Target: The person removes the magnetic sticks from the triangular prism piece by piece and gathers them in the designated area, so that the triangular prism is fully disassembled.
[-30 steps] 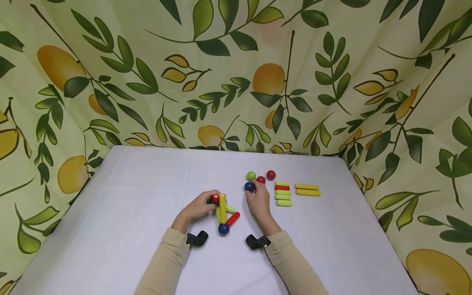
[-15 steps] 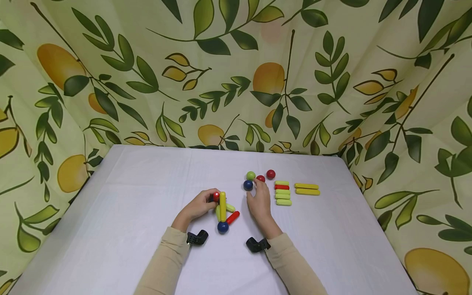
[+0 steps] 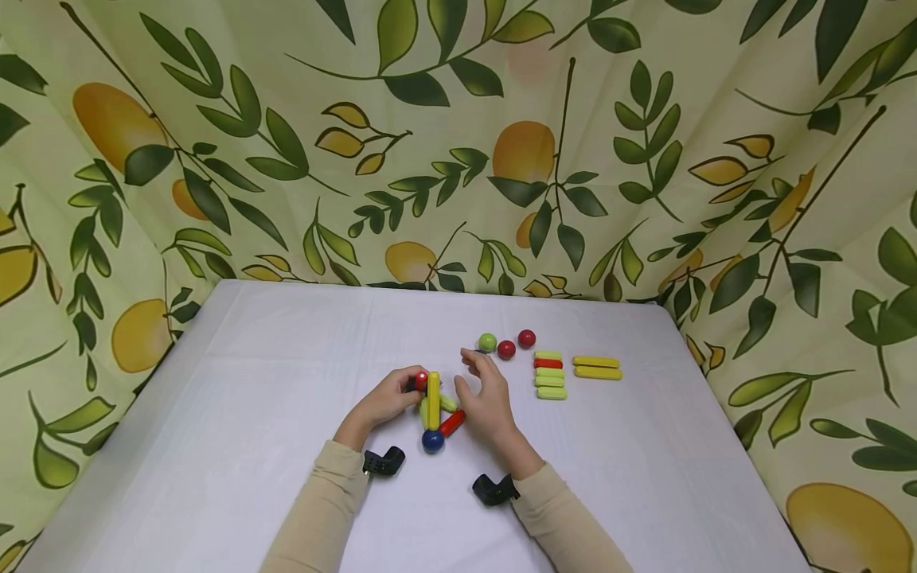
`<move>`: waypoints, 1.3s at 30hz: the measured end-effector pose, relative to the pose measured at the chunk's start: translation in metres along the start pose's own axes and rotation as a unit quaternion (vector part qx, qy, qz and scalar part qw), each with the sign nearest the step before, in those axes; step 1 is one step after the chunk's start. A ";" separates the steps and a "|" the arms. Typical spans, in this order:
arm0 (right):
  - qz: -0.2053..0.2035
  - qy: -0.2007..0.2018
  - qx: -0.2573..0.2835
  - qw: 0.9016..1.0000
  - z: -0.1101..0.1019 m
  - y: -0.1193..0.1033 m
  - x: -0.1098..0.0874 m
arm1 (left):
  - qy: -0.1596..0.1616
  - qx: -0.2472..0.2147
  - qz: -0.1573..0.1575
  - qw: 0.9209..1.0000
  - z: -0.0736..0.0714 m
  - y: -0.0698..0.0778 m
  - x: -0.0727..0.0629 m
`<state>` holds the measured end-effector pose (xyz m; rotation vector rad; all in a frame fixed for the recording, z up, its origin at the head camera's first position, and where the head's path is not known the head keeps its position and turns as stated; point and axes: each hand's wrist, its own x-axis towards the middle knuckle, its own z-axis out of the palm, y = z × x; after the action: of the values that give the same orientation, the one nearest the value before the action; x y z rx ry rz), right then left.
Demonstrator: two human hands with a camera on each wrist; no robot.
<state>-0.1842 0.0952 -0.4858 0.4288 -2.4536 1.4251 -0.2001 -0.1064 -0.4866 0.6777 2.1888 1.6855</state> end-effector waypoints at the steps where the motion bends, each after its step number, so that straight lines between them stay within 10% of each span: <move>1: -0.010 -0.009 0.011 1.000 0.001 -0.002 -0.001 | 0.000 0.002 0.001 1.000 0.000 0.000 0.000; 11: -0.088 -0.075 0.059 0.992 0.015 -0.009 0.001 | -0.003 0.008 0.014 1.000 0.000 0.000 0.000; 25: -0.046 -0.089 -0.025 0.995 0.027 -0.022 0.006 | 0.004 0.028 0.006 1.000 0.001 -0.032 0.008; 39: -0.062 -0.053 -0.095 0.992 0.031 -0.029 0.009 | -0.009 0.060 0.003 0.998 0.000 -0.001 0.000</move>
<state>-0.1834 0.0537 -0.4740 0.6153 -2.5662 1.1340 -0.2009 -0.1069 -0.4876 0.7288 2.2919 1.5534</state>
